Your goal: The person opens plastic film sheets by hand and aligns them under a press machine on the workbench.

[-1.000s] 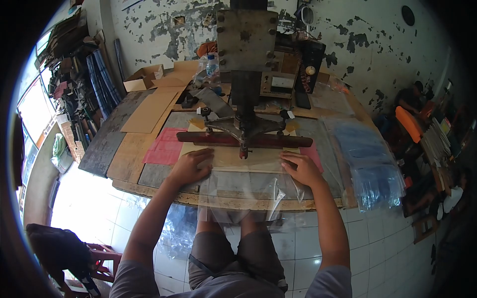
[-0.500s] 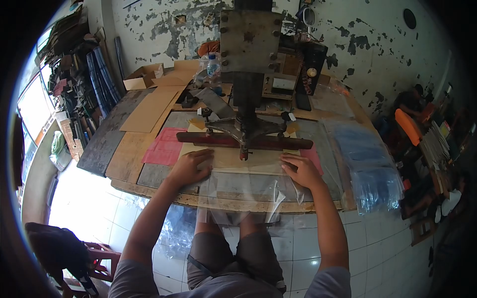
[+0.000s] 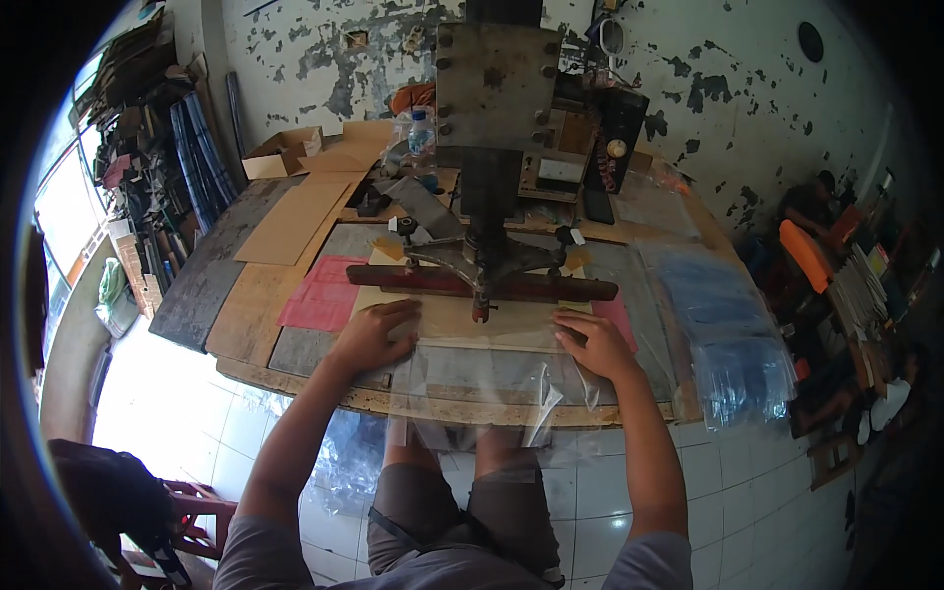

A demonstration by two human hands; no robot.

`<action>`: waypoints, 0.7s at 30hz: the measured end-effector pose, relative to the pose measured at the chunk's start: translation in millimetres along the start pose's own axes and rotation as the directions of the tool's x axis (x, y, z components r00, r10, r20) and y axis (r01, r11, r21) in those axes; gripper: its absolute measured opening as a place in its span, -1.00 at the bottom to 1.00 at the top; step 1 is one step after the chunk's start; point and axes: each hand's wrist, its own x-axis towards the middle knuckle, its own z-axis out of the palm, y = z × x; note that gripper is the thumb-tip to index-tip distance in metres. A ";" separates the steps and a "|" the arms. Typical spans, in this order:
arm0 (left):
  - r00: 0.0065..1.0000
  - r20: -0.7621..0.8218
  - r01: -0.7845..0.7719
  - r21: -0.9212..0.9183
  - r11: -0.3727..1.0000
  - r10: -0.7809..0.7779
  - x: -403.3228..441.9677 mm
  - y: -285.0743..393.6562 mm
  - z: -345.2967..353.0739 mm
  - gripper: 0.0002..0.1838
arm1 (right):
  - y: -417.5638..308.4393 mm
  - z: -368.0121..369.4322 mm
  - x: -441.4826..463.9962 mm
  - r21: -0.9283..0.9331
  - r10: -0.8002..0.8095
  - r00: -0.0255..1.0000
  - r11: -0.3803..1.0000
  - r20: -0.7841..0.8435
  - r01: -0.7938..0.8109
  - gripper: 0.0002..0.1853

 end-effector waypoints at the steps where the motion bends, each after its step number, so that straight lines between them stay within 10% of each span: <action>1: 1.000 -0.008 -0.004 0.008 1.000 0.004 -0.3 -0.5 0.8 -0.54 | 0.2 0.5 0.3 0.005 -0.001 1.000 1.000 0.001 0.001 -0.67; 21: 1.000 0.007 -0.001 -0.013 1.000 0.001 -0.8 0.0 0.7 -0.49 | -2.1 -1.3 0.3 0.016 0.014 1.000 1.000 0.015 -0.015 -0.67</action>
